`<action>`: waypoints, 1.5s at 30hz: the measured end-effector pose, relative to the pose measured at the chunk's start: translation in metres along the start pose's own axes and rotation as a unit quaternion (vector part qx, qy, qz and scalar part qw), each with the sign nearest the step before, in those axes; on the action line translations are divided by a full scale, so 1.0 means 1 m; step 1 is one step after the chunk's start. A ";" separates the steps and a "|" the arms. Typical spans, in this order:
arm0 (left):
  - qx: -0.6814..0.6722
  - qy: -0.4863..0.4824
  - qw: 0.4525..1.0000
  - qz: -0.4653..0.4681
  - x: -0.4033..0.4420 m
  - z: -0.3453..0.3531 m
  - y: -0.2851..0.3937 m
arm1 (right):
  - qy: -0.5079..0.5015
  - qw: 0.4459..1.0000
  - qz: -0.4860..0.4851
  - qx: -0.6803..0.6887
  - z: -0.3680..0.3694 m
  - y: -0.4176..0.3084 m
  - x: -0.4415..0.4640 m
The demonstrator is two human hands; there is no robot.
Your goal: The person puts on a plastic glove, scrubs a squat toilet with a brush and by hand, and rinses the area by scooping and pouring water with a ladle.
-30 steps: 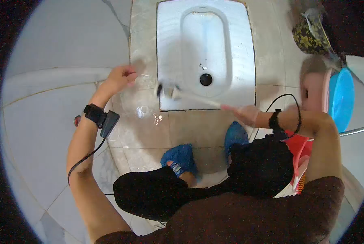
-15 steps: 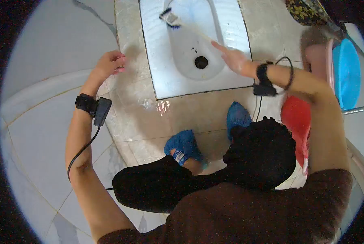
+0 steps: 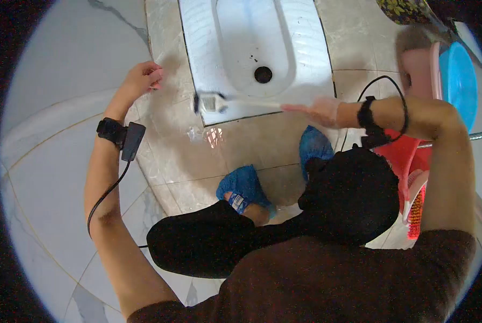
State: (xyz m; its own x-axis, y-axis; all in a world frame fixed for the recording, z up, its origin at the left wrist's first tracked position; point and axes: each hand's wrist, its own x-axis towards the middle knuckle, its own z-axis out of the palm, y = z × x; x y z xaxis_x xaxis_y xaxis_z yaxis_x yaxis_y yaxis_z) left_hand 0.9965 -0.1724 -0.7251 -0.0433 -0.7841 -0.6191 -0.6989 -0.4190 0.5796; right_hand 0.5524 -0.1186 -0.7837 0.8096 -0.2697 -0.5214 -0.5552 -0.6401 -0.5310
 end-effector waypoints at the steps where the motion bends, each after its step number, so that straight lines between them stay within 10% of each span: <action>1: 0.007 0.005 1.000 -0.004 -0.002 -0.002 -0.004 | -0.025 0.999 -0.011 -0.016 0.000 0.000 -0.009; 14: 0.023 -0.007 0.999 -0.044 -0.008 0.005 -0.025 | -0.212 0.856 0.397 0.256 -0.114 -0.019 -0.100; 17: 0.032 -0.041 0.999 -0.013 0.015 0.014 -0.014 | -0.101 0.909 0.205 0.349 -0.045 0.012 -0.070; 23: 0.027 -0.061 0.997 0.048 0.043 0.042 0.015 | -0.103 0.886 0.271 0.362 -0.106 -0.005 -0.080; 29: 0.031 -0.065 0.997 0.039 0.037 0.038 0.021 | -0.141 0.929 0.247 -0.237 -0.146 0.068 -0.059; 34: 0.017 -0.018 0.998 0.063 0.029 0.039 0.015 | 0.130 0.934 0.249 -0.219 -0.157 0.130 -0.043; 40: -0.017 -0.016 0.996 0.091 0.049 0.047 0.003 | 0.031 0.947 0.320 0.006 -0.120 0.031 -0.074; 43: -0.050 0.014 0.995 0.087 0.055 0.052 0.002 | -0.044 0.849 0.473 0.232 -0.114 -0.050 -0.102; 45: -0.037 0.008 0.994 0.100 0.064 0.051 -0.004 | -0.110 0.901 0.391 0.151 -0.084 -0.041 -0.123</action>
State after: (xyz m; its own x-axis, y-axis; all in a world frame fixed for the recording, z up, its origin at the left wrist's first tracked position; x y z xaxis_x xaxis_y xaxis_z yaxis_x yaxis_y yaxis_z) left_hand 0.9600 -0.1973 -0.7936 -0.1647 -0.8625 -0.4785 -0.6225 -0.2854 0.7287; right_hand 0.4916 -0.1197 -0.6422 0.1092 -0.3825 -0.9175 -0.9931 -0.0816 -0.0841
